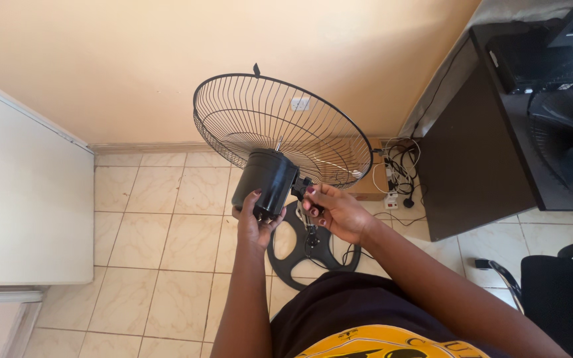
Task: The person uses a screwdriver to tighten a screw on the motor housing of a standing fan. They repeatedly adjust the fan head and tighten the screw to secure the assembly.
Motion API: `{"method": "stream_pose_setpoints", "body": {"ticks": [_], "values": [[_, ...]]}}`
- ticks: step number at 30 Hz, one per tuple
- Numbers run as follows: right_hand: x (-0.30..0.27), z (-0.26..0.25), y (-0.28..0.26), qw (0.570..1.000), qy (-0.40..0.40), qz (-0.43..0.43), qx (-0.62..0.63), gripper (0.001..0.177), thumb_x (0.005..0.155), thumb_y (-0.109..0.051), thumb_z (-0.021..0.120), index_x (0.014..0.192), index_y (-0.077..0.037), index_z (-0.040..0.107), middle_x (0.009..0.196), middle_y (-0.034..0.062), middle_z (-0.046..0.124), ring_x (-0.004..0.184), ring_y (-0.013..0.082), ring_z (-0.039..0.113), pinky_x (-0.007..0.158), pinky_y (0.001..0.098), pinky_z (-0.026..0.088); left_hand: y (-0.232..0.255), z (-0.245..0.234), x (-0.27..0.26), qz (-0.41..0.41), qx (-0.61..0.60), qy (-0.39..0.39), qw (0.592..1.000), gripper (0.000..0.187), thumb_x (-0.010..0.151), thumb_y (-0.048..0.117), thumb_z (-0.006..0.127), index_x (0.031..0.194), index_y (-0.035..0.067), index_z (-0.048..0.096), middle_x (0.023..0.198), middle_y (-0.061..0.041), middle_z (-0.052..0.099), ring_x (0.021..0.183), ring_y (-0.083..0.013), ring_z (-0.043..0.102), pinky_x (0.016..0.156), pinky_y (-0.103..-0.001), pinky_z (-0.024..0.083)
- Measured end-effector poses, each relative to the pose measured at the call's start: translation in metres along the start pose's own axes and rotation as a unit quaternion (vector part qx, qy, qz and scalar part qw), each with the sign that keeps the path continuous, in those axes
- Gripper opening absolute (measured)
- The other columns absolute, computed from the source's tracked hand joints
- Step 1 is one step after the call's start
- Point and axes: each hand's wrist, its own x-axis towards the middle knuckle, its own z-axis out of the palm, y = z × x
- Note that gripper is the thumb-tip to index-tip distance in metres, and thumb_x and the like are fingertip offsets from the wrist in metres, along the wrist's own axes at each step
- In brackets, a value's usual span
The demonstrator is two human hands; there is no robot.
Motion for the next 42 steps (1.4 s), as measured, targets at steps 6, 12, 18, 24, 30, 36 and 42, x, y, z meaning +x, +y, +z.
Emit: {"method": "stream_pose_setpoints", "body": {"ticks": [6, 12, 18, 24, 30, 36, 42], "values": [[0.001, 0.001, -0.002, 1.0, -0.002, 0.014, 0.011, 0.029, 0.107, -0.032, 0.047, 0.099, -0.007, 0.06, 0.083, 0.0003, 0.062, 0.07, 0.0091, 0.052, 0.06, 0.0242, 0.046, 0.002, 0.004, -0.004, 0.002, 0.005, 0.023, 1.0, 0.086, 0.067, 0.021, 0.083, 0.131, 0.024, 0.025, 0.139, -0.02, 0.042, 0.118, -0.0402, 0.055, 0.087, -0.065, 0.059], [-0.001, 0.003, -0.003, 1.0, 0.011, 0.013, 0.004, 0.012, 0.105, -0.022, 0.054, 0.105, -0.01, 0.057, 0.086, 0.0007, 0.063, 0.071, 0.0085, 0.052, 0.061, 0.0239, 0.045, 0.003, 0.004, -0.003, 0.003, 0.006, 0.014, 1.0, 0.084, 0.069, 0.022, 0.083, 0.131, 0.022, 0.026, 0.139, -0.022, 0.043, 0.118, -0.0401, 0.056, 0.085, -0.065, 0.06], [0.002, 0.0, -0.001, 1.0, 0.007, 0.002, 0.017, 0.008, 0.104, -0.017, 0.057, 0.104, -0.011, 0.051, 0.087, 0.0024, 0.063, 0.071, 0.0088, 0.052, 0.06, 0.0237, 0.044, 0.002, 0.002, 0.0, -0.003, 0.007, -0.012, 1.0, 0.081, 0.071, 0.025, 0.082, 0.128, 0.022, 0.025, 0.135, -0.02, 0.045, 0.116, -0.0387, 0.056, 0.084, -0.063, 0.059], [0.002, 0.0, 0.0, 1.0, 0.003, 0.001, 0.013, 0.015, 0.105, -0.024, 0.053, 0.101, -0.01, 0.055, 0.086, 0.0025, 0.063, 0.07, 0.0093, 0.053, 0.059, 0.0237, 0.045, 0.001, -0.001, 0.002, -0.004, 0.001, -0.005, 1.0, 0.08, 0.071, 0.023, 0.081, 0.126, 0.022, 0.023, 0.135, -0.02, 0.044, 0.118, -0.0392, 0.055, 0.086, -0.065, 0.058], [0.001, 0.001, -0.002, 1.0, 0.005, 0.007, 0.018, 0.019, 0.105, -0.026, 0.05, 0.103, -0.008, 0.056, 0.085, 0.0028, 0.063, 0.069, 0.0091, 0.052, 0.058, 0.0234, 0.045, -0.002, -0.008, 0.011, -0.006, 0.003, -0.004, 1.0, 0.079, 0.071, 0.023, 0.081, 0.127, 0.021, 0.025, 0.135, -0.019, 0.044, 0.117, -0.0385, 0.056, 0.085, -0.065, 0.059], [0.003, -0.002, 0.001, 1.0, 0.001, -0.014, 0.007, 0.006, 0.104, -0.016, 0.056, 0.108, -0.013, 0.052, 0.088, 0.0028, 0.063, 0.071, 0.0086, 0.051, 0.058, 0.0235, 0.042, -0.006, -0.013, 0.017, -0.014, -0.006, 0.021, 1.0, 0.08, 0.071, 0.021, 0.08, 0.129, 0.022, 0.025, 0.135, -0.018, 0.045, 0.118, -0.0378, 0.056, 0.089, -0.065, 0.057], [0.002, 0.0, -0.001, 1.0, -0.007, 0.0, 0.01, 0.022, 0.107, -0.026, 0.049, 0.102, -0.007, 0.059, 0.086, 0.0028, 0.062, 0.069, 0.0085, 0.05, 0.058, 0.0233, 0.043, -0.001, -0.007, 0.009, -0.015, -0.003, -0.008, 1.0, 0.081, 0.07, 0.022, 0.083, 0.131, 0.02, 0.031, 0.136, -0.018, 0.048, 0.116, -0.0376, 0.057, 0.086, -0.063, 0.059]]}}
